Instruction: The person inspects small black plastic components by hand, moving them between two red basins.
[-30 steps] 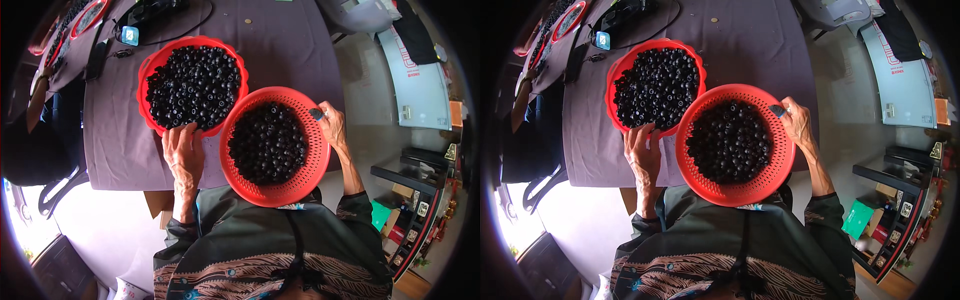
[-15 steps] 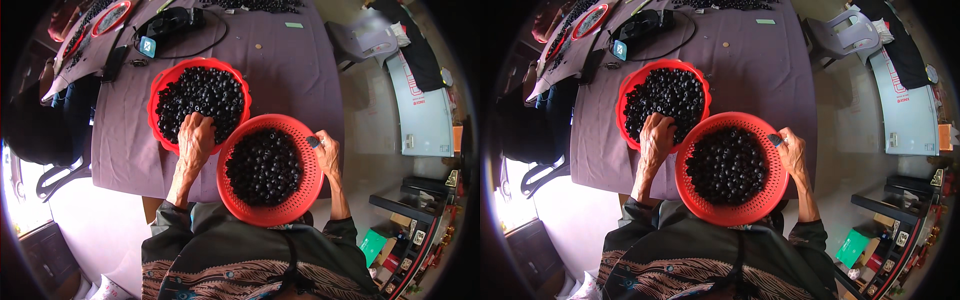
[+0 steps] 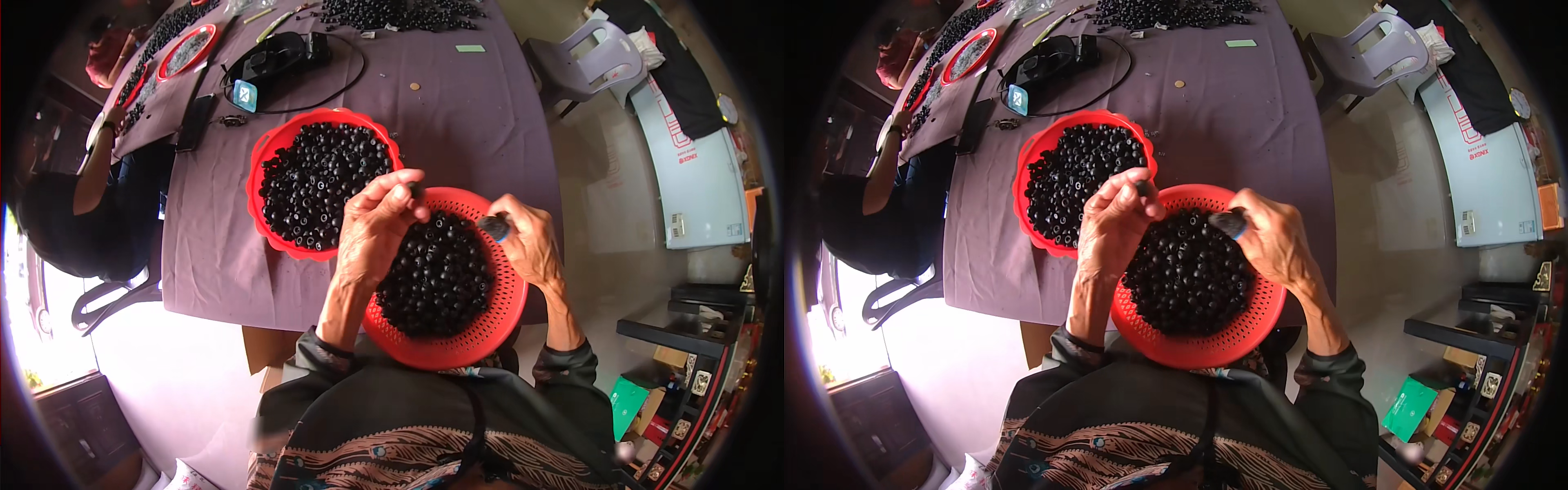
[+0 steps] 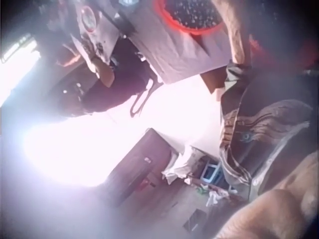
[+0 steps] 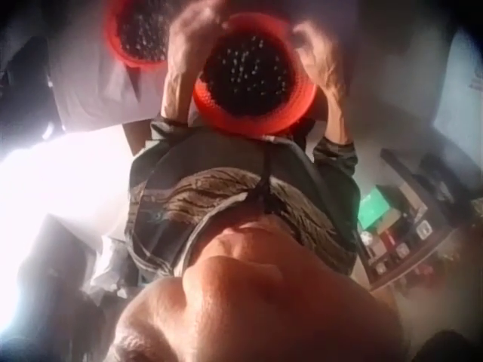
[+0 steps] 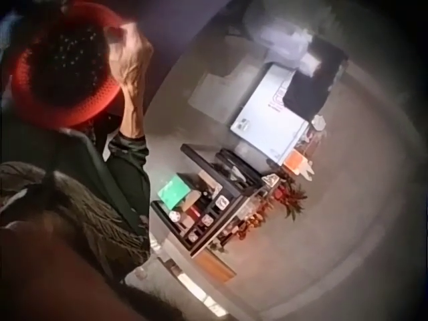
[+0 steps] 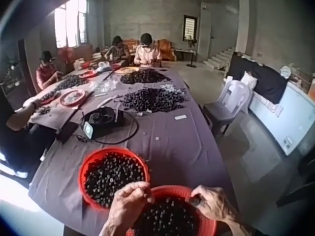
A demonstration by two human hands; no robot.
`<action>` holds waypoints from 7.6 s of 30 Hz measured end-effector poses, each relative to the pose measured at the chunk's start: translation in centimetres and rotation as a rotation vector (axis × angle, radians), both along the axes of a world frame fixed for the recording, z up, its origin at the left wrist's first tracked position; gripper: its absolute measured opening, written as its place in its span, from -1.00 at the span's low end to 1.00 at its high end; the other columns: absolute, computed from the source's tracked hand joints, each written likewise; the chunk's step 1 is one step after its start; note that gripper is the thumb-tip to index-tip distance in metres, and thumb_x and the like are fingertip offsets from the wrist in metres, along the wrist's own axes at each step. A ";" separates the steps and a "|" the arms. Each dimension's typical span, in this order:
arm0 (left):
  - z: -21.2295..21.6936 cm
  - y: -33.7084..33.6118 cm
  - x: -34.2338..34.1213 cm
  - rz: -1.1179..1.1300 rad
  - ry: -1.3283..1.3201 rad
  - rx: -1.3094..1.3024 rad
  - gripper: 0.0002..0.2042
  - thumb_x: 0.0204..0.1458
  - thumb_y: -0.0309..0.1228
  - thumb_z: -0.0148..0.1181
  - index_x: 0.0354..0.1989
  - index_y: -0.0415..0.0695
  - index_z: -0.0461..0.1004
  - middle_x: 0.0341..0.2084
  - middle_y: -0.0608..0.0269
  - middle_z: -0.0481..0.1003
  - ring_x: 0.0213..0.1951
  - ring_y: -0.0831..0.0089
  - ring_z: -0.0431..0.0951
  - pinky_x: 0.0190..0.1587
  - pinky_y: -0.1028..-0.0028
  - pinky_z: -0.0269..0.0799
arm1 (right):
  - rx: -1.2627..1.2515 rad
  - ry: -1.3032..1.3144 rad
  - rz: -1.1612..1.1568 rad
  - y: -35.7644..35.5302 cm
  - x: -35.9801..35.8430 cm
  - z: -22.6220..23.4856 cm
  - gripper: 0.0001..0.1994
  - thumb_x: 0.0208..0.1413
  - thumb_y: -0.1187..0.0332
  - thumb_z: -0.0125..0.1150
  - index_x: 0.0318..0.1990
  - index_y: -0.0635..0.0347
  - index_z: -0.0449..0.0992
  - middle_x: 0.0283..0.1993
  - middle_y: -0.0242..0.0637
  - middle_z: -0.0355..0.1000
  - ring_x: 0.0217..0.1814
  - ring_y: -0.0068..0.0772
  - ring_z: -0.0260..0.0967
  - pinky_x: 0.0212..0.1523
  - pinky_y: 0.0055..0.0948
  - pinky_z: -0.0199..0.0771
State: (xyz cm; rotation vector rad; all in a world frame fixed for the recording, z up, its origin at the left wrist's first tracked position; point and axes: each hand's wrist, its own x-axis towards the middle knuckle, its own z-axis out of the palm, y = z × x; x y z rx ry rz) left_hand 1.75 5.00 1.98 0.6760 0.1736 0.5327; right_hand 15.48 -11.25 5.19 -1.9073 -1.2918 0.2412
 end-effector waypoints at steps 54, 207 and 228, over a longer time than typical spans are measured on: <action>1.2 -1.6 0.8 -0.022 -0.017 -0.134 -0.81 0.01 -0.46 0.16 -0.22 -0.27 0.47 -0.37 0.29 0.49 -0.35 0.59 0.47 -0.21 0.57 0.41 | -0.203 -0.303 0.241 5.3 -0.8 4.4 -0.81 -0.19 0.51 0.18 -0.48 0.28 0.24 -0.59 -0.14 0.31 -0.51 -0.01 0.34 -0.52 -0.18 0.28; -3.8 9.1 -5.4 0.487 0.925 1.393 -0.82 -0.20 -0.54 0.21 -0.35 -0.23 0.47 -0.56 0.24 0.44 -0.53 0.43 0.44 -0.40 0.50 0.36 | -0.167 0.051 0.394 1.3 -2.8 0.0 -0.85 -0.14 0.51 0.17 -0.42 0.21 0.31 -0.58 -0.24 0.30 -0.61 -0.22 0.27 -0.55 -0.32 0.23; 0.1 -2.3 1.6 -0.214 -0.086 -0.436 -0.83 -0.01 -0.39 0.19 -0.27 -0.16 0.41 -0.37 0.24 0.46 -0.31 0.40 0.44 -0.10 0.38 0.37 | -0.130 -0.101 0.205 3.2 0.3 2.7 -0.76 -0.20 0.43 0.24 -0.49 0.29 0.26 -0.60 -0.12 0.33 -0.51 0.01 0.32 -0.52 -0.21 0.27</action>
